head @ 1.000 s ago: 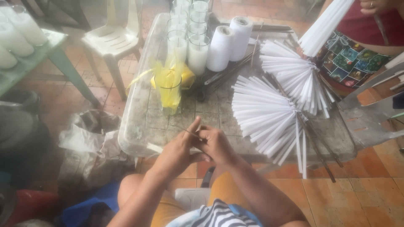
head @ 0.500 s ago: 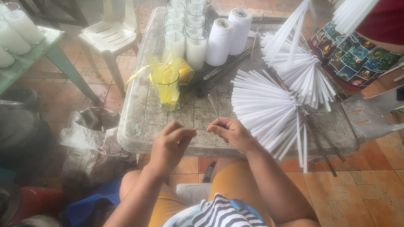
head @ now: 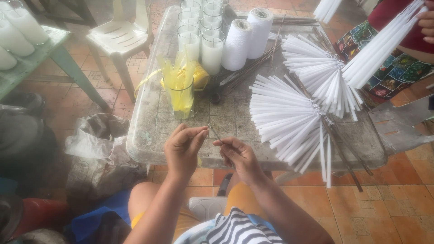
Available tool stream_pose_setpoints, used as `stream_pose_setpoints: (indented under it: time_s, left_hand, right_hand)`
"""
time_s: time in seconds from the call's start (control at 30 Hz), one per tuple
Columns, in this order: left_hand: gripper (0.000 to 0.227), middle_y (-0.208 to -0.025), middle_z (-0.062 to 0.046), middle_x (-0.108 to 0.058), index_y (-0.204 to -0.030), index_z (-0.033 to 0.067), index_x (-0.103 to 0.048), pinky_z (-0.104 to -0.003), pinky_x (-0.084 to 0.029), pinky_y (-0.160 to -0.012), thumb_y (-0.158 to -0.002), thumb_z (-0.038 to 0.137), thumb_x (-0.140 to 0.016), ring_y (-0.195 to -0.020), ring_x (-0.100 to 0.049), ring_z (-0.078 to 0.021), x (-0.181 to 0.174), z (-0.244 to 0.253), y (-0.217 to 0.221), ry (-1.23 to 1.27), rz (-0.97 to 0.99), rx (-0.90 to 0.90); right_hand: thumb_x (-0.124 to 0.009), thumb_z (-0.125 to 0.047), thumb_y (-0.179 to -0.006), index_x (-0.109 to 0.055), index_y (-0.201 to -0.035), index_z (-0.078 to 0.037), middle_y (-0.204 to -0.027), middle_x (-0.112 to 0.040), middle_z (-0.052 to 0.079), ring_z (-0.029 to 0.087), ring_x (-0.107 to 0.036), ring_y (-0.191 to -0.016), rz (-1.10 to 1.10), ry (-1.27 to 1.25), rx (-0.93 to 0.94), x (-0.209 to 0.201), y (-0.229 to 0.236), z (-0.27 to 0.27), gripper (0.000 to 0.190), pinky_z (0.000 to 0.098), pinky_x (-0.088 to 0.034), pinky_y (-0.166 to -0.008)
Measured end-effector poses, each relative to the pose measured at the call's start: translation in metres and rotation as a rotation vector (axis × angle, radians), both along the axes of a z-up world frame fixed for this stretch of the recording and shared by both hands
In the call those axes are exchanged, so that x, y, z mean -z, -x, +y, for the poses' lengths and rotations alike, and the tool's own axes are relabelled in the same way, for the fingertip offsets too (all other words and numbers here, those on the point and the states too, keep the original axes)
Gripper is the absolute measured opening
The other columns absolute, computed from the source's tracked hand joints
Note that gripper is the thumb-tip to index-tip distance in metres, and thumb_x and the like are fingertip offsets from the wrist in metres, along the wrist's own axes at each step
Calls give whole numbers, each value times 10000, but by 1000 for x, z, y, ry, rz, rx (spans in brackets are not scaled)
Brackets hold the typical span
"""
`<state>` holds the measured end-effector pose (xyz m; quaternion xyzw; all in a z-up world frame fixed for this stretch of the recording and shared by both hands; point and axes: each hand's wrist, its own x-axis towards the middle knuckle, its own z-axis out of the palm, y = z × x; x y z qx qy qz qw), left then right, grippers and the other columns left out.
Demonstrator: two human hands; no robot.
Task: Assembling yellow strips and white pleated paper fans onto a rod as part of candle or decoration preparation.
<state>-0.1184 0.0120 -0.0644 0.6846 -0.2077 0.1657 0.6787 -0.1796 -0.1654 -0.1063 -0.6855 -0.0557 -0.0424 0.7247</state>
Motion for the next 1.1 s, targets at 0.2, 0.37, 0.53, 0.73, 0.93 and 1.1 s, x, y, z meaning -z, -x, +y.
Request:
stream_pose_setpoints:
  time_s: [0.2, 0.37, 0.53, 0.73, 0.93, 1.1]
  left_hand:
    - [56, -897, -53, -697, -956, 80, -766, -304, -602, -704, -936, 129, -746, -835, -670, -122, -3, -4, -2, 185, 181, 127]
    - [63, -898, -86, -728, -932, 47, -744, -362, -634, -766, -938, 108, -732, -894, -712, -170, 1, -10, 0, 290, 276, 210]
    - [84, -872, -90, -724, -921, 36, -742, -354, -636, -704, -942, 117, -729, -819, -705, -161, -1, -13, 3, 346, 268, 210]
    - [101, -893, -128, -732, -907, 22, -742, -385, -646, -664, -939, 118, -736, -813, -722, -202, 13, -14, -4, 429, 260, 232]
    - [78, -894, -139, -754, -913, 19, -765, -388, -626, -695, -901, 97, -767, -788, -737, -202, 3, -6, -5, 340, 254, 240]
    - [131, -910, -174, -754, -956, 1, -771, -419, -622, -726, -884, 110, -781, -820, -729, -225, -3, -4, -7, 377, 322, 293]
  right_hand:
    - [-555, -128, -1038, -697, -1233, -4, -720, -493, 3, 65, -484, -662, -37, -120, 48, -11, 2, 16, 271, 238, -507, -590]
    - [-567, -111, -1031, -705, -1224, -2, -785, -518, 24, 85, -518, -725, -47, -124, 37, -9, 1, 18, 260, 247, -516, -639]
    - [-592, -93, -1014, -714, -1221, -3, -817, -541, 37, 86, -512, -731, -62, -138, 77, -3, -1, 22, 257, 241, -510, -635]
    - [-589, -54, -1009, -716, -1229, -15, -858, -550, 50, 90, -513, -753, -92, -99, 92, 9, -4, 23, 256, 253, -510, -646]
    - [-596, -68, -1009, -721, -1231, -28, -854, -564, 42, 69, -510, -720, -149, -45, 99, 9, -5, 22, 257, 226, -502, -608]
    - [-585, -78, -1018, -718, -1233, -41, -812, -548, 20, 49, -496, -682, -216, 37, 97, 7, -6, 23, 256, 194, -474, -555]
